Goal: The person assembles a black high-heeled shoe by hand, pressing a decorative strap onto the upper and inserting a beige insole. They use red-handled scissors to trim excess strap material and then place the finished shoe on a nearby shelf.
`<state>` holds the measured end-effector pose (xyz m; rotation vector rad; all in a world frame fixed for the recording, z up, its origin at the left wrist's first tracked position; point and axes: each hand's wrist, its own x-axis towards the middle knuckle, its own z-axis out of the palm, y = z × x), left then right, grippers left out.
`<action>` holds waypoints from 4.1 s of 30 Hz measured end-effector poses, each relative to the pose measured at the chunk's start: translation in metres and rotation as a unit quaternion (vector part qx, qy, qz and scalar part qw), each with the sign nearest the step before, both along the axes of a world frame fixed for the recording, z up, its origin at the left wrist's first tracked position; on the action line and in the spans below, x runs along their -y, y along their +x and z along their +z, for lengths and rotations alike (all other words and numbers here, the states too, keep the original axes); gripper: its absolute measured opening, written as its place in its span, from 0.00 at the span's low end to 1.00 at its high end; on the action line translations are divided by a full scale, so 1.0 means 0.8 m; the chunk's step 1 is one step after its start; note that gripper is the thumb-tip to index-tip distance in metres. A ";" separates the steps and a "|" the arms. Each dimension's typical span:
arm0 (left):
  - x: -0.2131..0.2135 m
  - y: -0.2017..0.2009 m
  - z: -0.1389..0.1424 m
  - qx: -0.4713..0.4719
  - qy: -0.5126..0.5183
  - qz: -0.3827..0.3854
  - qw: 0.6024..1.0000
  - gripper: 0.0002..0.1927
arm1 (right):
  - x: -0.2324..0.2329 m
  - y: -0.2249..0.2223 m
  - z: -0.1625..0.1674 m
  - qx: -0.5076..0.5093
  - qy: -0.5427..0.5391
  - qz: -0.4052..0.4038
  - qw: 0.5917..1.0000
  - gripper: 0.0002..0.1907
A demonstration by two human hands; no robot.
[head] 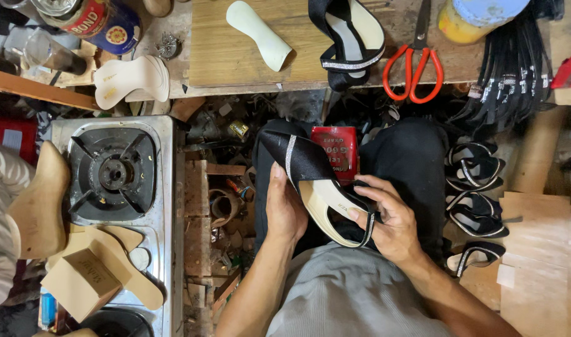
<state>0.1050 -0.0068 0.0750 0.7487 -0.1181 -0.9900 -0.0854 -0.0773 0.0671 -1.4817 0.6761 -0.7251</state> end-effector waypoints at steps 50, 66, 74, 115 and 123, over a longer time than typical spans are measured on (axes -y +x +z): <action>0.030 -0.006 -0.034 -0.036 0.032 -0.014 0.999 0.23 | 0.035 -0.011 -0.055 -0.020 0.129 -0.014 0.991 0.22; 0.032 -0.006 -0.032 -0.038 0.044 -0.014 0.998 0.24 | 0.038 -0.010 -0.051 -0.039 0.215 -0.037 0.975 0.24; 0.029 -0.014 -0.024 -0.030 0.022 -0.026 0.999 0.25 | 0.034 -0.021 -0.056 0.014 0.281 -0.047 0.958 0.29; 0.008 0.005 -0.060 -0.022 -0.028 -0.064 0.997 0.15 | 0.020 -0.031 -0.068 0.076 0.395 0.038 0.915 0.19; 0.006 -0.003 -0.063 -0.044 -0.016 -0.017 0.999 0.15 | 0.018 -0.034 -0.072 0.056 0.388 0.027 0.920 0.20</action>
